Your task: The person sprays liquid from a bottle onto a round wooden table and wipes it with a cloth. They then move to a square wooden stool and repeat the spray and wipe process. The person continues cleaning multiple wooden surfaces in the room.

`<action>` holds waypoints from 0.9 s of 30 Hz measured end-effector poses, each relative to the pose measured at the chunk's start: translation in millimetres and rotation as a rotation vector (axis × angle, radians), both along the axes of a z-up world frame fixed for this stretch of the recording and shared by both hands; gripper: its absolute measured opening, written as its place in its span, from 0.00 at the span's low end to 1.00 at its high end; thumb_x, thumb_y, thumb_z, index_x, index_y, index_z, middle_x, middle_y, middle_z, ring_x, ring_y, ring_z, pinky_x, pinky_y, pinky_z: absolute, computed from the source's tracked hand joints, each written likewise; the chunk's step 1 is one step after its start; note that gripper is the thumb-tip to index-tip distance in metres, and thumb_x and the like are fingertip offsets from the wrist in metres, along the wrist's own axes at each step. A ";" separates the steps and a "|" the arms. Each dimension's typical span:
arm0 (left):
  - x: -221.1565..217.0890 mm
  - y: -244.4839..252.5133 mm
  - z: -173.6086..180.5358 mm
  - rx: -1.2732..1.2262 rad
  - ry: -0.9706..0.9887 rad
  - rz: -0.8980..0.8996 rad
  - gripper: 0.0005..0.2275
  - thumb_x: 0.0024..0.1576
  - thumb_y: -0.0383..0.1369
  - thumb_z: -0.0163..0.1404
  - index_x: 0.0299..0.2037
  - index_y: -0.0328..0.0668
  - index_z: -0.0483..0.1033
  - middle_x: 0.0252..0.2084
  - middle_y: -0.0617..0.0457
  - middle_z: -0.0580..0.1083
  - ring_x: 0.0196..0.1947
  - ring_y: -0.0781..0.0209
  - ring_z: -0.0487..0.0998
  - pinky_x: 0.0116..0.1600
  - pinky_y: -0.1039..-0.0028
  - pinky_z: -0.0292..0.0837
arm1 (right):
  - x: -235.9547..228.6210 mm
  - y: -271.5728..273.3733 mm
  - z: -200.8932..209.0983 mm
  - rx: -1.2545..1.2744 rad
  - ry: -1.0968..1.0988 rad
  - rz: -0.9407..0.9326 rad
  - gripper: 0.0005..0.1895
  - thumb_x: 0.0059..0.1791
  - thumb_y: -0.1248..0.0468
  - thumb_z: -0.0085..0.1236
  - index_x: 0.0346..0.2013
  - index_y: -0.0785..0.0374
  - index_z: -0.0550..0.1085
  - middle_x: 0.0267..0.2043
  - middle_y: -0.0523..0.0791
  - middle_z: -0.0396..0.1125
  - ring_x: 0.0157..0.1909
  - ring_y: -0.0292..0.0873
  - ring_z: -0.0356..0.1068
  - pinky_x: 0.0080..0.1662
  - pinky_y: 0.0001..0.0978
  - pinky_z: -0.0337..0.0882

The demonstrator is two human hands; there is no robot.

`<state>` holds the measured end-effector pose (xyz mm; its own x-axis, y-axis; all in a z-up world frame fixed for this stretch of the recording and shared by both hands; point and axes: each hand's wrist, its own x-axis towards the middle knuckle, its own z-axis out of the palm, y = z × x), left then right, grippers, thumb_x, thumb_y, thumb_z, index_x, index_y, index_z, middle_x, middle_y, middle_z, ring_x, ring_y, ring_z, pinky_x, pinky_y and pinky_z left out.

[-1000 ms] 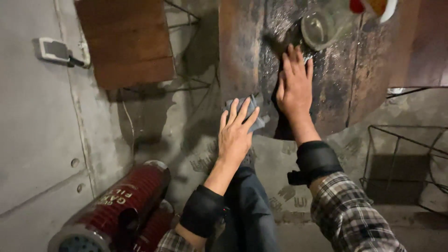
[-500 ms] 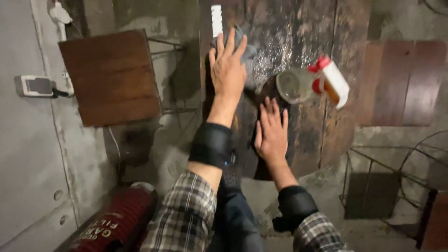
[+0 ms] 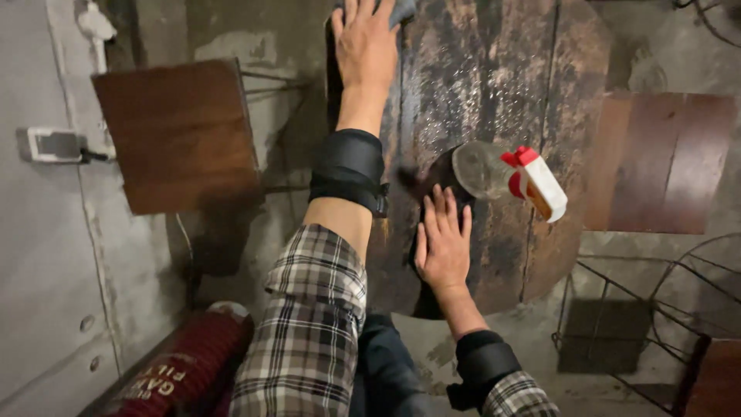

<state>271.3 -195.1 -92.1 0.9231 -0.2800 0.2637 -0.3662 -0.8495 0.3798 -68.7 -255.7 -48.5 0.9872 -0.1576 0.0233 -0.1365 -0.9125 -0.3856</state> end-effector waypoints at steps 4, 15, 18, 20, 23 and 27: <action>-33.5 24.4 5.9 0.065 -0.050 -0.066 0.29 0.54 0.31 0.60 0.67 0.54 0.69 0.68 0.52 0.65 0.71 0.44 0.60 0.69 0.46 0.60 | 1.8 1.6 0.0 0.018 0.006 0.002 0.28 0.54 0.61 0.46 0.69 0.66 0.63 0.78 0.51 0.52 0.80 0.54 0.47 0.74 0.57 0.43; -221.0 104.8 44.3 -0.017 0.146 -0.088 0.32 0.54 0.27 0.58 0.72 0.53 0.63 0.76 0.48 0.56 0.77 0.42 0.54 0.74 0.49 0.56 | -2.1 0.8 -8.5 -0.010 -0.116 0.022 0.27 0.58 0.64 0.46 0.73 0.67 0.63 0.79 0.53 0.53 0.81 0.55 0.47 0.76 0.58 0.43; -271.3 115.8 43.7 -0.036 0.208 -0.117 0.32 0.54 0.27 0.58 0.71 0.54 0.64 0.76 0.48 0.56 0.76 0.42 0.54 0.72 0.48 0.56 | -10.5 -2.4 -11.5 0.011 -0.128 0.017 0.26 0.58 0.64 0.47 0.72 0.66 0.63 0.79 0.51 0.53 0.81 0.53 0.47 0.76 0.57 0.42; -300.3 123.8 53.7 -0.061 0.218 -0.127 0.32 0.54 0.27 0.58 0.71 0.53 0.64 0.76 0.48 0.56 0.77 0.41 0.54 0.73 0.48 0.56 | -12.6 -0.6 -7.8 0.012 -0.126 0.019 0.26 0.59 0.64 0.46 0.73 0.66 0.63 0.79 0.51 0.53 0.82 0.53 0.46 0.77 0.57 0.42; -328.1 131.7 61.6 -0.074 0.223 -0.133 0.32 0.53 0.27 0.58 0.71 0.52 0.64 0.76 0.48 0.56 0.76 0.41 0.54 0.73 0.48 0.55 | -2.2 -2.3 -9.0 0.015 -0.166 0.039 0.26 0.59 0.65 0.46 0.72 0.67 0.63 0.79 0.52 0.53 0.81 0.55 0.46 0.76 0.58 0.41; -375.7 140.7 69.8 -0.061 0.285 -0.149 0.33 0.51 0.24 0.58 0.70 0.52 0.65 0.76 0.50 0.57 0.76 0.42 0.56 0.74 0.48 0.56 | -14.3 -2.8 -15.6 0.022 -0.218 0.029 0.23 0.62 0.65 0.47 0.72 0.64 0.65 0.80 0.50 0.54 0.82 0.53 0.48 0.77 0.56 0.42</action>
